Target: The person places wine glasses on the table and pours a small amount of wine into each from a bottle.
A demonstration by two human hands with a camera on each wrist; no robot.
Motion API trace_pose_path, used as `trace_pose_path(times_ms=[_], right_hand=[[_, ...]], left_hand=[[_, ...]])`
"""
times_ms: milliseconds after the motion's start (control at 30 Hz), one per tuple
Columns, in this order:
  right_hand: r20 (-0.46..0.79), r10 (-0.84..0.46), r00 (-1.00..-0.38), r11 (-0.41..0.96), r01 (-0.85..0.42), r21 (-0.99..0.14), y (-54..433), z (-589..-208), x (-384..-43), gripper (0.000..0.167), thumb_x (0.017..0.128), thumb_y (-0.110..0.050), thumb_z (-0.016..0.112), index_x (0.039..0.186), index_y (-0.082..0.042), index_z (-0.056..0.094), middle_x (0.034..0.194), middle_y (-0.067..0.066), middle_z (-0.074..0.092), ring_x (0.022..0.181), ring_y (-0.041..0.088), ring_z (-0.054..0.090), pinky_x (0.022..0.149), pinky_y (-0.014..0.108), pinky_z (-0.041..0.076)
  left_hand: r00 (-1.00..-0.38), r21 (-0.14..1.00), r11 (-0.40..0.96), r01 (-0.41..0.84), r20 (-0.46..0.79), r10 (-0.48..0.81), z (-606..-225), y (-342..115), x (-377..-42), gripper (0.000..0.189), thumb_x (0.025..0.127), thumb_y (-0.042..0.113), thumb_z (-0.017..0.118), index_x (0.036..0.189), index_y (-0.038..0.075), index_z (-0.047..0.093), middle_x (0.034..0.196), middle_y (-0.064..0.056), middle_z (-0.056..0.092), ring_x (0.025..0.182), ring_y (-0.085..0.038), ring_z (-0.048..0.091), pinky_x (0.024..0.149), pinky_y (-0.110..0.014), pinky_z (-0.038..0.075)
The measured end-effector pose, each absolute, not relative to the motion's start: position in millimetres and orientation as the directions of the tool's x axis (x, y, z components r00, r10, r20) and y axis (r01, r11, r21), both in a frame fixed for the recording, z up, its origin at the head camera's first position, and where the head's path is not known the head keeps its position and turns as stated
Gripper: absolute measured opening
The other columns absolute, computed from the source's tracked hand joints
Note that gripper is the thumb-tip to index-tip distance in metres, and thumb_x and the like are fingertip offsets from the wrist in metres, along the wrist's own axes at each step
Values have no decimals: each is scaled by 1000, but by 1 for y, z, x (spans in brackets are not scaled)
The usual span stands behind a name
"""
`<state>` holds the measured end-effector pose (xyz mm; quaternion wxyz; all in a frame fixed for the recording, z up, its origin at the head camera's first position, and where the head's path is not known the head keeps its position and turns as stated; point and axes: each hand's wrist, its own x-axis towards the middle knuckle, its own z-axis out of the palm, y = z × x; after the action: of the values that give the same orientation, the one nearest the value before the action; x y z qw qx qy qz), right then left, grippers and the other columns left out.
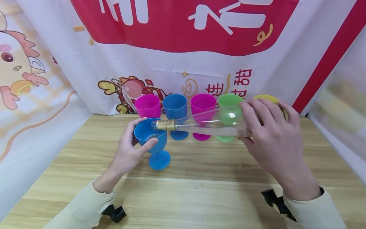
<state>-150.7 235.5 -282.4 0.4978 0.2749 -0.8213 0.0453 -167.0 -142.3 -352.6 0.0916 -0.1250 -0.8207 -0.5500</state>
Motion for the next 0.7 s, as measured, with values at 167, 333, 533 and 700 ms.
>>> trace_pose_path(times_ms=[167,333,533,700], right_hand=[[731,-453,-510,843,-511,166,245,-286,-150,107,46,-19,107,142,-3,62,130,23,65,118,47,58,95,68,45],[639,-423,-642,866,-495,76,247,-291,-152,105,49,-28,108,141,-5,62,127,20,65,118,43,58,94,66,47],[508,-361,-782,890,-452,-64,245,-298,-157,100,57,-30,105,143,-6,61,128,20,66,114,41,60,91,65,50],[418,-323,-849,866,-443,-233,239,-307,-163,91,65,-31,101,143,-7,60,131,19,65,111,39,62,87,62,55]], left_hand=[[-956,887,358,292,274,100,-351,-141,-167,79,97,32,78,160,19,33,157,-6,52,143,-34,55,111,-62,53],[-959,887,363,284,266,100,-350,-141,-166,80,97,32,79,161,19,33,158,-7,52,143,-35,55,111,-62,53],[-959,889,359,285,266,100,-349,-143,-167,80,96,31,79,161,18,34,156,-7,54,142,-34,55,110,-61,53],[-964,896,355,266,255,80,-350,-143,-167,79,96,33,79,160,21,36,156,-6,55,142,-33,55,110,-61,53]])
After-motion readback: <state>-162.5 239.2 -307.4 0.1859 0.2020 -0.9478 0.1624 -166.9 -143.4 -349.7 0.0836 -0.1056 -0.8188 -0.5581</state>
